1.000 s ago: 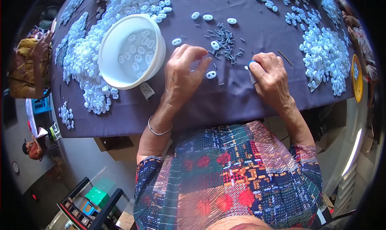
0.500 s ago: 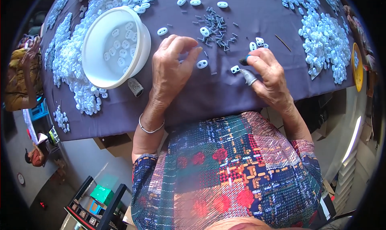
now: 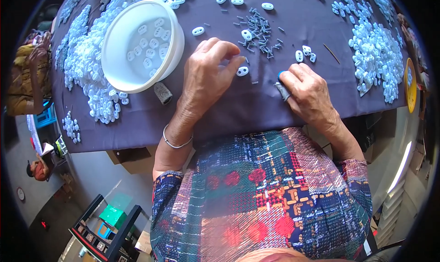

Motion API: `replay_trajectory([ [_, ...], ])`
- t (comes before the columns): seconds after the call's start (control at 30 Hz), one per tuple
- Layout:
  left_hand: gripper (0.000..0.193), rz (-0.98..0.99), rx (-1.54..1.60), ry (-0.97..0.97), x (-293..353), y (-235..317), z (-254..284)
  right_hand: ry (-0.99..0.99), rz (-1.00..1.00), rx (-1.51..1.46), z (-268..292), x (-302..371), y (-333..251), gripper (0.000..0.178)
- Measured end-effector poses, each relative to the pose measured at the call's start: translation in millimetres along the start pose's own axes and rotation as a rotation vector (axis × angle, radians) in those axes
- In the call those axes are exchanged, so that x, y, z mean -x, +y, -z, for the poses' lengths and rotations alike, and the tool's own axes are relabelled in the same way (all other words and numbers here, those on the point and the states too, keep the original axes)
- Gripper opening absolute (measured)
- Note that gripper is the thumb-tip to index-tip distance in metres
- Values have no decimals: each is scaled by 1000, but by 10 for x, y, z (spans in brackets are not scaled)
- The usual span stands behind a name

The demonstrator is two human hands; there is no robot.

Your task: The person assembles plastic cord locks by picking up springs and plastic toggle pieces from the table and inserting the springs into the plastic pieces by hand.

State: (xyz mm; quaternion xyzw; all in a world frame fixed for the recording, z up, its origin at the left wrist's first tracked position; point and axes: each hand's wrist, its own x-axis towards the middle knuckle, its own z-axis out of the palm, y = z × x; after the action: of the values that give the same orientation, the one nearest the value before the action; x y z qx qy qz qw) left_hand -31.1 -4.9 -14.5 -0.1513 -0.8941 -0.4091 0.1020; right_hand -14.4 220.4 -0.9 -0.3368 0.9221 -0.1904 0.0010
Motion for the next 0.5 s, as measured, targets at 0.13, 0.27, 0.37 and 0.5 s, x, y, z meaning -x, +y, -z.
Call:
replay_trajectory([
  [0.13, 18, -54, -97, -143, 7, 14, 61, 19, 10, -141, 30, 25, 33, 19],
  [0.27, 17, -47, -101, -181, 62, 41, 36, 24, -12, -196, 61, 52, 80, 19],
  [0.37, 16, -9, -96, -204, 144, 54, 71, 57, -30, -203, 56, 70, 108, 20],
  [0.5, 17, -15, -124, -83, 263, 133, 77, 115, -25, -213, 9, 98, 128, 20],
])
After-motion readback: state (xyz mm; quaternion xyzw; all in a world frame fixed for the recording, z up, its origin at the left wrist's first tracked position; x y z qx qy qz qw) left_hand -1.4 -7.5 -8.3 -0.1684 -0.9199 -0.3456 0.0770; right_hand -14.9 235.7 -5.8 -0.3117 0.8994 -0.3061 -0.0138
